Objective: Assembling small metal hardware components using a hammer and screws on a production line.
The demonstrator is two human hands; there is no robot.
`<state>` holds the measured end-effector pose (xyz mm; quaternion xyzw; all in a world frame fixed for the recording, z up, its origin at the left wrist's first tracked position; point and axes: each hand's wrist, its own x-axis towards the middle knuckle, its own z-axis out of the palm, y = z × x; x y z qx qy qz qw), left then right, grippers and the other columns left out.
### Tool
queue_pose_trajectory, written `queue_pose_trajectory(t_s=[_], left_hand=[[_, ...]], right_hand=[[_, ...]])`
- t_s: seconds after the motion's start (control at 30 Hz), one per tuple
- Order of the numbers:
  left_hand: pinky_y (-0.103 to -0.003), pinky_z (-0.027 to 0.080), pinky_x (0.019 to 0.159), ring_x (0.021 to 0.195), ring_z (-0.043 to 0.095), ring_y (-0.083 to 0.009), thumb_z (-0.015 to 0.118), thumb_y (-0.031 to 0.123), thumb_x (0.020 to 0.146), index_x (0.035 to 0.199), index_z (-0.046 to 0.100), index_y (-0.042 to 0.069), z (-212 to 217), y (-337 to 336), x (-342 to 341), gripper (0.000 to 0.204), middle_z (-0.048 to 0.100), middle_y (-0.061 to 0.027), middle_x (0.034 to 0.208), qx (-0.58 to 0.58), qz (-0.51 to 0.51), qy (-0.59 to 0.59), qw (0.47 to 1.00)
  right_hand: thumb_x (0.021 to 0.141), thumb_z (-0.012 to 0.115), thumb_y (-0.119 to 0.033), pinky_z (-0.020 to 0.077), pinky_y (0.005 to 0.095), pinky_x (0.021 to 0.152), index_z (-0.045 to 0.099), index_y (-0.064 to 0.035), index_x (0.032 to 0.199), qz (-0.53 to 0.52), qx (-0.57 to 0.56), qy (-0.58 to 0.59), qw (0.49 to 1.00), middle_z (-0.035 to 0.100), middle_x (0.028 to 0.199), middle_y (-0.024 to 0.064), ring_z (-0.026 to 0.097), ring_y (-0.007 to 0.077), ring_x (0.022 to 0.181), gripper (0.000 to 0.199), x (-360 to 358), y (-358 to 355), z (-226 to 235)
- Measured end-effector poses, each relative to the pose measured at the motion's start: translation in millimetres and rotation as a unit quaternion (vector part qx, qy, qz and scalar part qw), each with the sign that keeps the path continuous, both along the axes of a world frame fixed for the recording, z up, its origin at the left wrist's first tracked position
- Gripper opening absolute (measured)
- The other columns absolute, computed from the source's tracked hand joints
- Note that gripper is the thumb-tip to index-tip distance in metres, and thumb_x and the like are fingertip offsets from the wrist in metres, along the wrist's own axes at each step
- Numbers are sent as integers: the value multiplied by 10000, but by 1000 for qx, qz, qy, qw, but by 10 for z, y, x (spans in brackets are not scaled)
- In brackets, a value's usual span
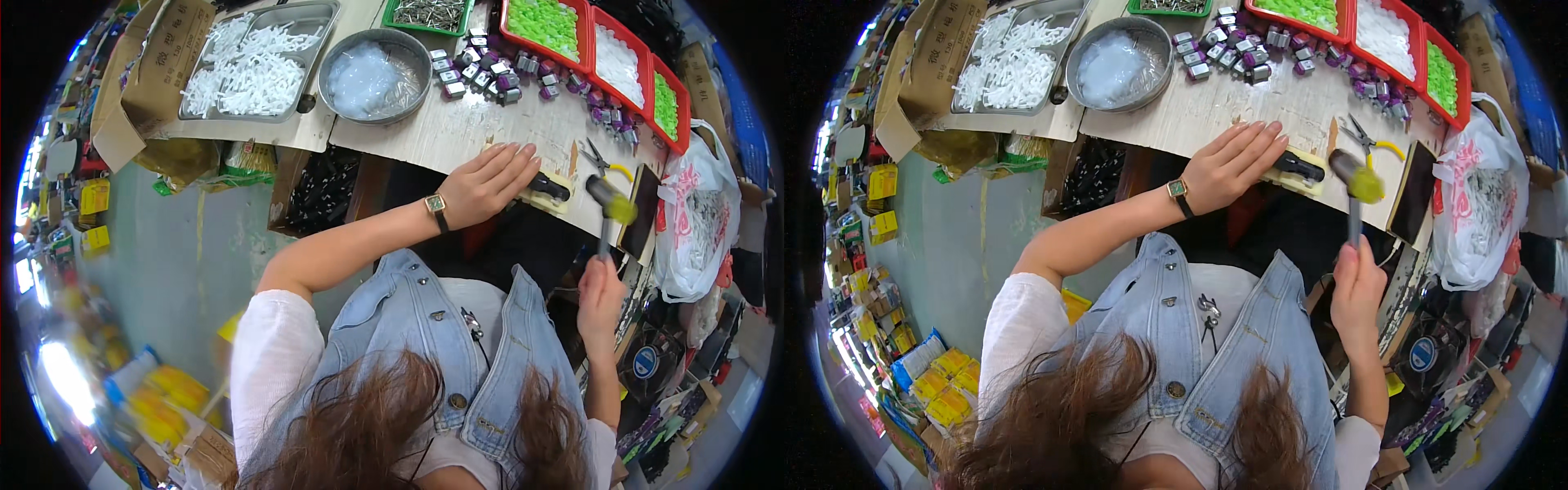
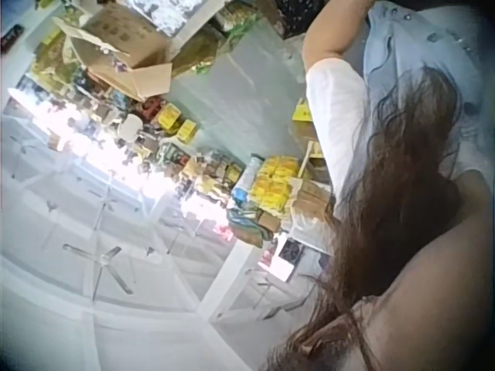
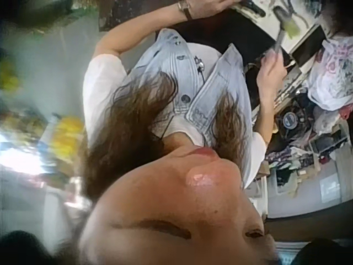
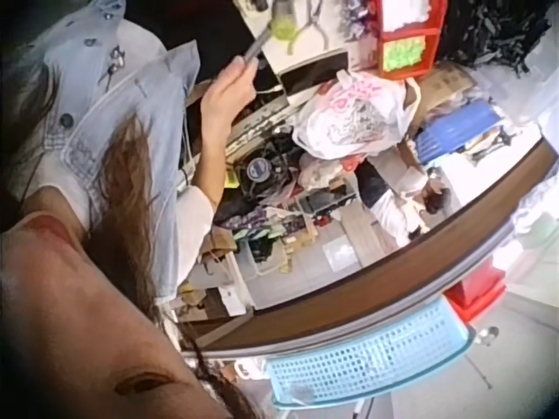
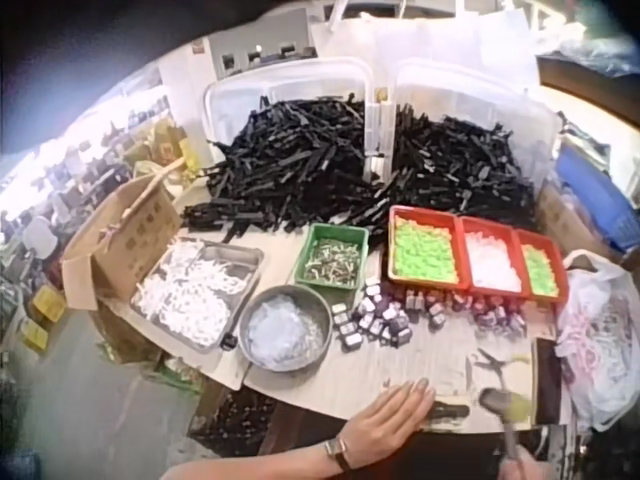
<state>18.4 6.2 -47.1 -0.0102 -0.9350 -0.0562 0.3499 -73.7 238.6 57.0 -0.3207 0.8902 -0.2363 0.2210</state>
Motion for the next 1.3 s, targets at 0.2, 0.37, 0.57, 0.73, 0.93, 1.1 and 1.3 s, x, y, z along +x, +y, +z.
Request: queue_pose_trajectory(t_s=[0.2, 0.37, 0.57, 0.73, 0.93, 1.1, 1.3], left_hand=[[-387, 391, 1057, 1184, 525, -216, 563, 160, 832, 1314, 535, 76, 5, 7, -9, 490, 565, -96, 1273, -10, 17, -4, 1000], [-379, 295, 1061, 1065, 485, -159, 641, 213, 752, 1353, 511, 111, -17, 152, 112, 623, 560, -7, 1046, 5, 121, 24, 992], [-372, 253, 957, 970, 510, -103, 799, 358, 631, 1153, 589, 174, -277, 209, 85, 592, 573, 75, 870, 142, 142, 139, 970], [-392, 246, 975, 1013, 516, -103, 788, 295, 670, 1111, 561, 179, -261, 215, 116, 509, 608, 54, 978, 123, 146, 85, 978], [-415, 261, 1122, 1285, 436, -228, 608, 180, 799, 1238, 548, 121, 126, 569, -8, 448, 535, -53, 1278, 97, -18, -54, 994], [-377, 287, 1118, 1322, 400, -232, 529, 161, 836, 1396, 439, 102, 242, 565, -72, 571, 443, -79, 1411, 32, 3, -121, 992], [-399, 398, 911, 1069, 514, -266, 701, 263, 758, 1044, 578, 156, 388, 427, -517, 329, 537, -116, 1142, 160, -90, -103, 978]], right_hand=[[1004, 449, -217, 341, 364, 447, 548, 32, 894, -10, -60, -15, 998, 435, 529, 152, 494, 265, 434, 289, 49, 25, -97], [1016, 408, -263, 353, 329, 468, 511, 22, 819, 7, -67, -62, 996, 449, 524, 104, 481, 218, 453, 362, -32, -197, 180], [1017, 386, -263, 353, 325, 482, 498, 4, 780, 37, -21, -161, 986, 438, 538, 61, 429, 171, 464, 374, -164, -433, 110], [1008, 418, -250, 379, 391, 480, 509, 18, 833, 123, 4, -81, 989, 476, 551, 166, 536, 342, 490, 333, -42, -335, 5], [1002, 447, -260, 429, 470, 545, 548, 46, 890, 206, 16, -43, 978, 549, 645, 270, 570, 443, 607, 340, -218, -661, 318], [1005, 410, -244, 449, 472, 730, 568, 26, 1063, 165, -83, 66, 981, 605, 915, 289, 589, 461, 883, 318, -887, -719, 345], [986, 468, -257, 477, 513, 664, 516, -34, 1116, 31, 54, 410, 910, 615, 946, 239, 611, 421, 860, 263, -2234, -950, -31]])
